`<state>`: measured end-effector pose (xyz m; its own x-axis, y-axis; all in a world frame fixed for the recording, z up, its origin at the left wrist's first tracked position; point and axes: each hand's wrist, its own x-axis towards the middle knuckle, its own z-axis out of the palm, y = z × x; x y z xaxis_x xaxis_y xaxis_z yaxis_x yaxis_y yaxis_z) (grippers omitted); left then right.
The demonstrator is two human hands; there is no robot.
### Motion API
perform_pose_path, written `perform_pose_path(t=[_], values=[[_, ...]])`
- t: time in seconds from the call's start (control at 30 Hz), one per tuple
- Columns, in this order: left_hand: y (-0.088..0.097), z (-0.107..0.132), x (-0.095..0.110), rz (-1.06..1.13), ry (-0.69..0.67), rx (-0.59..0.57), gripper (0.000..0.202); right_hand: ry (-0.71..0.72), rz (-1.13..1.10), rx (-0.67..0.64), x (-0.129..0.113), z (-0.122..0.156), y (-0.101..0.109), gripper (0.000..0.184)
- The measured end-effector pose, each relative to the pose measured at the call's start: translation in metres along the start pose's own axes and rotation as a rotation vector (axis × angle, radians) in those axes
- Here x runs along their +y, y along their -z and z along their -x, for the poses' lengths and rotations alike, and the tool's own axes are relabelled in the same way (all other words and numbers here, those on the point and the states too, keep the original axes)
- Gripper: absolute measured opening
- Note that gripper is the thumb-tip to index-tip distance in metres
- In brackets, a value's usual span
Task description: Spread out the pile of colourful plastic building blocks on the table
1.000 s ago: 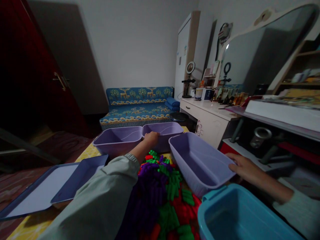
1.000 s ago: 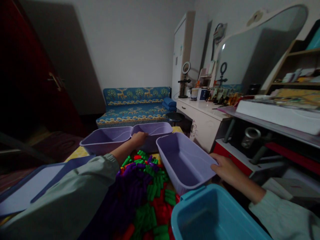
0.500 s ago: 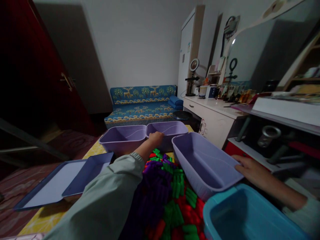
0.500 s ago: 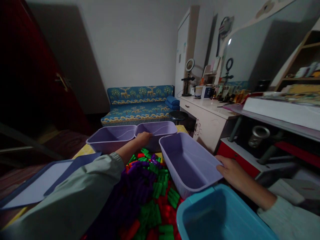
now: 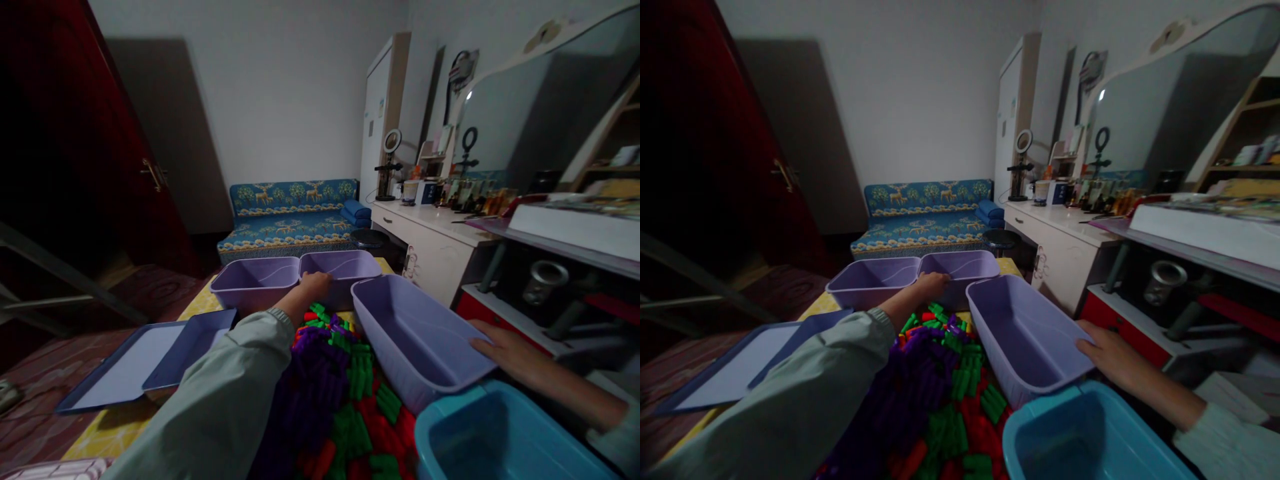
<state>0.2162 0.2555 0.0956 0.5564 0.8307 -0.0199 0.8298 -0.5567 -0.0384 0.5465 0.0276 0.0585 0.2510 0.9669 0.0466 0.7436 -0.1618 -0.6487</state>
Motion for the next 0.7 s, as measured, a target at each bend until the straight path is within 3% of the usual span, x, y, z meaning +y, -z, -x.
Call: perform_pose_path(t=[0.2, 0.37, 0.53, 0.7], values=[[0.003, 0.026, -0.015, 0.056, -0.017, 0.127, 0.039, 0.005, -0.011, 0.08, 0.004, 0.003, -0.007, 0.045], [0.012, 0.063, -0.022, 0.104, -0.059, 0.174, 0.042, 0.001, 0.096, 0.127, -0.005, 0.007, -0.003, 0.056], [0.023, 0.124, -0.026, 0.127, -0.226, 0.182, 0.039, 0.015, 0.138, 0.158, -0.016, 0.025, 0.02, 0.072], [0.035, 0.213, -0.034, 0.102, -0.344, 0.107, 0.041, -0.007, 0.044, 0.148, -0.042, 0.089, 0.042, 0.073]])
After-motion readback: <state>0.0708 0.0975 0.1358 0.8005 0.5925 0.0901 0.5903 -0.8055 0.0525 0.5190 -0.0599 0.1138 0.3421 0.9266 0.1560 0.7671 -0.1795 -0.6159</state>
